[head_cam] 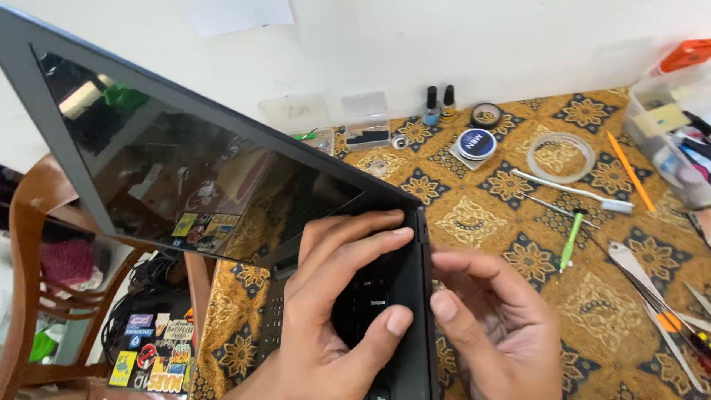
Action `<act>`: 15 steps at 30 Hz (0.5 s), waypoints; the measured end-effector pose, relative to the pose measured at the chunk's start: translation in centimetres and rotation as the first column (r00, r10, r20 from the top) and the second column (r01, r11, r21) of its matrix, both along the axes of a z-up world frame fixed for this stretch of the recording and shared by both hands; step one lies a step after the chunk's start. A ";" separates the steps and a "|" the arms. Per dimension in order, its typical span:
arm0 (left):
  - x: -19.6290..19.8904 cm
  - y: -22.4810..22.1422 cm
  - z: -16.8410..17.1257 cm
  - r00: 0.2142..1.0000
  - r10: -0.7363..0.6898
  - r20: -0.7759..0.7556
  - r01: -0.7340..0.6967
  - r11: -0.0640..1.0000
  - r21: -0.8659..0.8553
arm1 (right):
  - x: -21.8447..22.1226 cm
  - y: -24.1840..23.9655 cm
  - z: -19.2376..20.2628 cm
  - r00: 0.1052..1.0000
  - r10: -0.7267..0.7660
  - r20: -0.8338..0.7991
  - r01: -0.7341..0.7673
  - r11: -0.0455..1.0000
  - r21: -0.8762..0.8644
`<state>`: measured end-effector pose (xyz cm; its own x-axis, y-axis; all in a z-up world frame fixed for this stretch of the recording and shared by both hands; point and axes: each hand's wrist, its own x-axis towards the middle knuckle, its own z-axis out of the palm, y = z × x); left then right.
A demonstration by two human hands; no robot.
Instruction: Repairing a laptop by unscrewing the back panel and opening the lid to inspect the interior
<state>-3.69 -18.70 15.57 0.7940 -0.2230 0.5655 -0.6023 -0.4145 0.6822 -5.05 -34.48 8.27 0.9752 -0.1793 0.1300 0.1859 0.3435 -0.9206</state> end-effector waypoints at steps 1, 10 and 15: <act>0.0 -0.2 -0.1 1.000 -0.002 0.001 0.002 1.000 0.010 | -0.2 -0.2 -0.3 0.998 0.022 0.053 -0.022 1.000 -0.013; -0.2 -0.6 -0.5 1.000 -0.018 -0.001 0.018 0.999 0.049 | -2.2 -0.5 -1.3 0.993 0.114 -0.015 -0.108 0.968 0.226; 0.0 -1.0 -0.9 0.999 -0.036 0.012 0.035 0.997 0.066 | -2.9 -0.5 -2.0 0.993 0.117 -0.008 -0.113 0.967 0.229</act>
<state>-3.72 -19.67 14.65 0.7776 -0.2881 0.5589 -0.6261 -0.4360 0.6464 -7.92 -34.99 6.23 0.9931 -0.0882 0.0777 0.1141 0.5624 -0.8190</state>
